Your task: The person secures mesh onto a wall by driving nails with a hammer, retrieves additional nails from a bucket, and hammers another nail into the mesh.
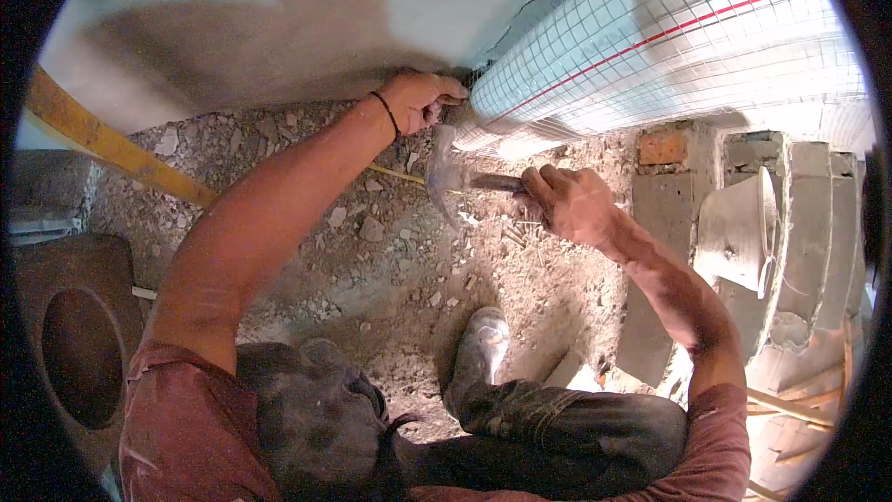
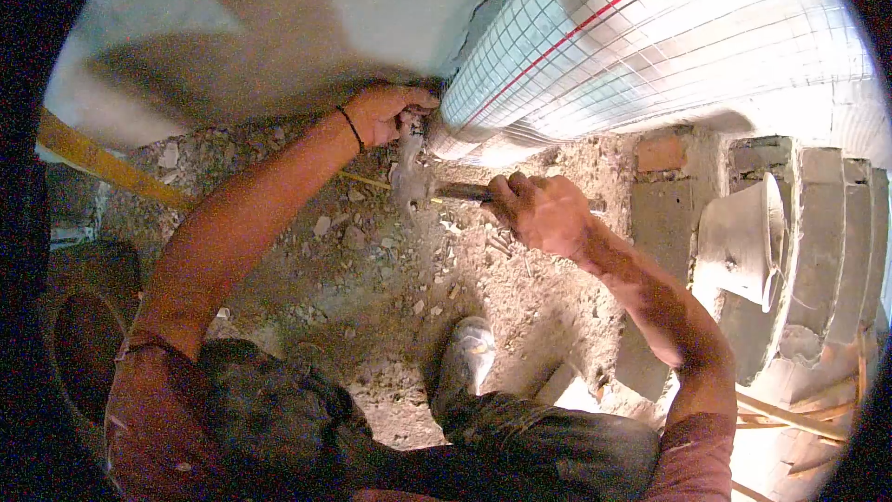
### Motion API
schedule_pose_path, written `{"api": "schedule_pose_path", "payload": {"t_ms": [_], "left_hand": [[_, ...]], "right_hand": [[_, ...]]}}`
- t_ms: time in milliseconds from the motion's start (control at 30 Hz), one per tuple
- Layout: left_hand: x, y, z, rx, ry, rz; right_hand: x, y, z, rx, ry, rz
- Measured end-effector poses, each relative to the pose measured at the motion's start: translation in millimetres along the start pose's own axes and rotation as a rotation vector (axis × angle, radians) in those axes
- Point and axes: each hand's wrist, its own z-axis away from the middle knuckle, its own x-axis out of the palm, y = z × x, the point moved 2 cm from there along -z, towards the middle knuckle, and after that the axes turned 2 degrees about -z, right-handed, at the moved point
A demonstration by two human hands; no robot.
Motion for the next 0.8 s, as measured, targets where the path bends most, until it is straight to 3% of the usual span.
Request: {"api": "schedule_pose_path", "payload": {"t_ms": [400, 500, 600, 800], "left_hand": [[4, 1, 2, -0.012, -0.001, 0.006], [6, 1, -3, 0.006, 0.109, -0.005], [6, 0, 10, 0.037, 0.119, 0.191], [0, -22, -3, 0.134, -0.005, 0.107]], "right_hand": [[4, 3, -6, -0.027, 0.002, 0.011], [12, 10, -6, 0.036, -0.029, 0.006], [3, 3, -2, 0.004, -0.034, 0.033], [6, 2, 7, 0.006, -0.021, -0.011]]}}
